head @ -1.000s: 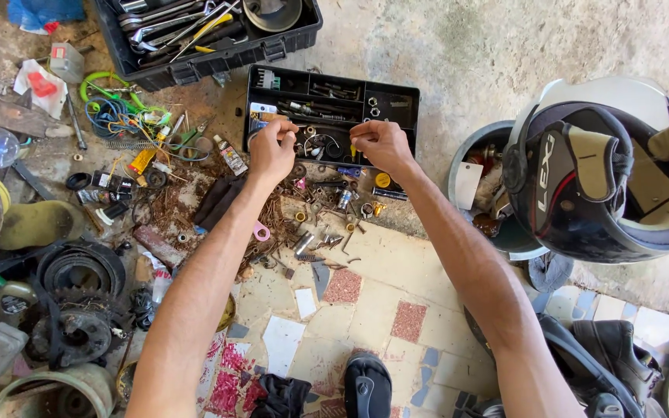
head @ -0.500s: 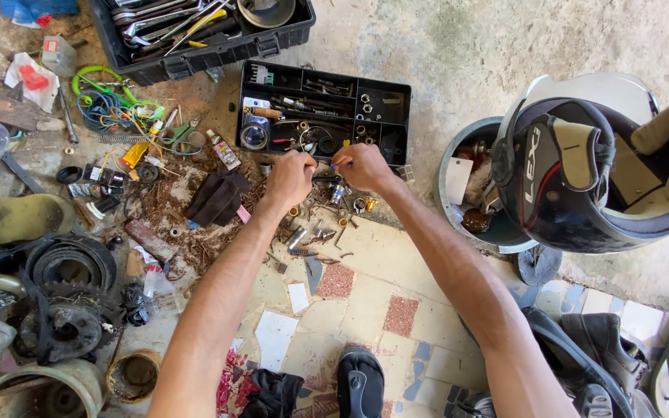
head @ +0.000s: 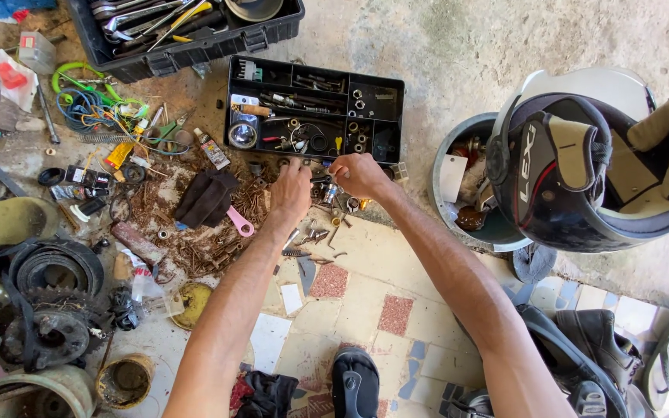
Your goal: The recorder is cleaning and assembling small metal and plastic parts of a motorcycle component among various tools and debris.
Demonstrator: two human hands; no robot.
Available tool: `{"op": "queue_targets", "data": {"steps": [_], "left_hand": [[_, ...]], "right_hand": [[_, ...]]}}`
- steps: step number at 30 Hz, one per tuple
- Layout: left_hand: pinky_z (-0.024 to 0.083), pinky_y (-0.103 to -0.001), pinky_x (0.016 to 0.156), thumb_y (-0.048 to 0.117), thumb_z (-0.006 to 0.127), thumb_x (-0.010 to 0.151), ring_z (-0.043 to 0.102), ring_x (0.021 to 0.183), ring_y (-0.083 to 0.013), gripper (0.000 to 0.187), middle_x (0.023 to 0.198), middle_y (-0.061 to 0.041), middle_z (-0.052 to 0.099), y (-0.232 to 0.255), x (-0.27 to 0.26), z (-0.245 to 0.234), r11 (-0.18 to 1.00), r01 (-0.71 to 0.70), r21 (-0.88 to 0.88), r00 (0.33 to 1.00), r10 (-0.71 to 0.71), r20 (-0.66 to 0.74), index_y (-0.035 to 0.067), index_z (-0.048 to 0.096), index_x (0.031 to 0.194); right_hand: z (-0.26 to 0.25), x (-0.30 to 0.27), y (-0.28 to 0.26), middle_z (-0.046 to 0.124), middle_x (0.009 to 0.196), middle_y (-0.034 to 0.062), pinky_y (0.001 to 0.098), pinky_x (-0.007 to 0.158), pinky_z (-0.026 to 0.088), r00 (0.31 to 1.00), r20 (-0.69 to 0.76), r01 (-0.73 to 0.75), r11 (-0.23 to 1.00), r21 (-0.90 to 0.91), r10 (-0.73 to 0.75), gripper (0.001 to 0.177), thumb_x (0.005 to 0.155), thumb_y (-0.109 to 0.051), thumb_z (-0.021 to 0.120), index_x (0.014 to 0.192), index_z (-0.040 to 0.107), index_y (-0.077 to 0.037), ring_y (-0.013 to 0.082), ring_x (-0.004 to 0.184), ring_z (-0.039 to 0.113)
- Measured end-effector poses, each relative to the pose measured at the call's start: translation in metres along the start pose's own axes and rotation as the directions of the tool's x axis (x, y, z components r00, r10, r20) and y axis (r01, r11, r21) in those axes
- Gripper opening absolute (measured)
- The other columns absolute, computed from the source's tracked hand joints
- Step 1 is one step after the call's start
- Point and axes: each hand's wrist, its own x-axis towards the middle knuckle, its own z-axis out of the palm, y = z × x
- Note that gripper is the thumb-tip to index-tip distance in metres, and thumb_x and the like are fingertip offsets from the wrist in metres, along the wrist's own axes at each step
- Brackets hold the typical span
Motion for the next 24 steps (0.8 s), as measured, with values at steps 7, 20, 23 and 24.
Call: {"op": "queue_targets", "data": {"steps": [7,20,23,24], "left_hand": [[0.057,-0.032,0.072,0.017,0.074,0.096,0.056,0.091,-0.0224,0.018,0.106,-0.009,0.056,-0.001,-0.012,-0.041,0.988,-0.099,-0.117,0.994,0.092,-0.063,0.002,0.067,0.103],[0.052,-0.044,0.084,0.018,0.075,0.093,0.062,0.092,-0.0275,0.022,0.098,-0.01,0.071,-0.017,-0.079,-0.225,0.946,-0.32,-0.052,0.927,0.301,-0.223,0.005,0.068,0.109],[0.052,-0.045,0.084,0.014,0.072,0.094,0.063,0.095,-0.0307,0.021,0.103,-0.011,0.073,-0.027,-0.1,-0.256,0.95,-0.31,-0.039,0.928,0.294,-0.227,0.005,0.068,0.112],[0.053,-0.045,0.084,0.011,0.07,0.096,0.064,0.096,-0.0328,0.021,0.106,-0.012,0.073,-0.032,-0.107,-0.265,0.966,-0.251,-0.063,0.956,0.237,-0.173,0.004,0.068,0.115]], "right_hand": [[-0.005,-0.003,-0.011,0.079,0.104,0.0101,0.0336,0.079,0.063,0.997,0.033,-0.075,0.997,-0.03,0.076,0.019,0.095,-0.015,0.066,0.11,0.074,-0.006,0.0202,0.086,0.078],[-0.035,-0.024,-0.131,0.078,0.083,0.0034,0.0277,0.062,0.058,0.994,0.042,0.075,0.927,0.368,-0.098,0.032,0.101,-0.034,0.066,0.1,0.075,-0.003,0.0093,0.068,0.07],[-0.022,-0.013,-0.16,0.078,0.083,0.0027,0.0276,0.063,0.058,0.986,0.05,0.118,0.878,0.464,-0.159,0.031,0.101,-0.034,0.067,0.101,0.075,-0.004,0.0082,0.068,0.069],[-0.016,-0.008,-0.17,0.078,0.084,0.0022,0.0276,0.063,0.058,0.987,0.048,0.11,0.857,0.503,-0.154,0.03,0.1,-0.034,0.068,0.102,0.076,-0.005,0.0078,0.068,0.068]]}}
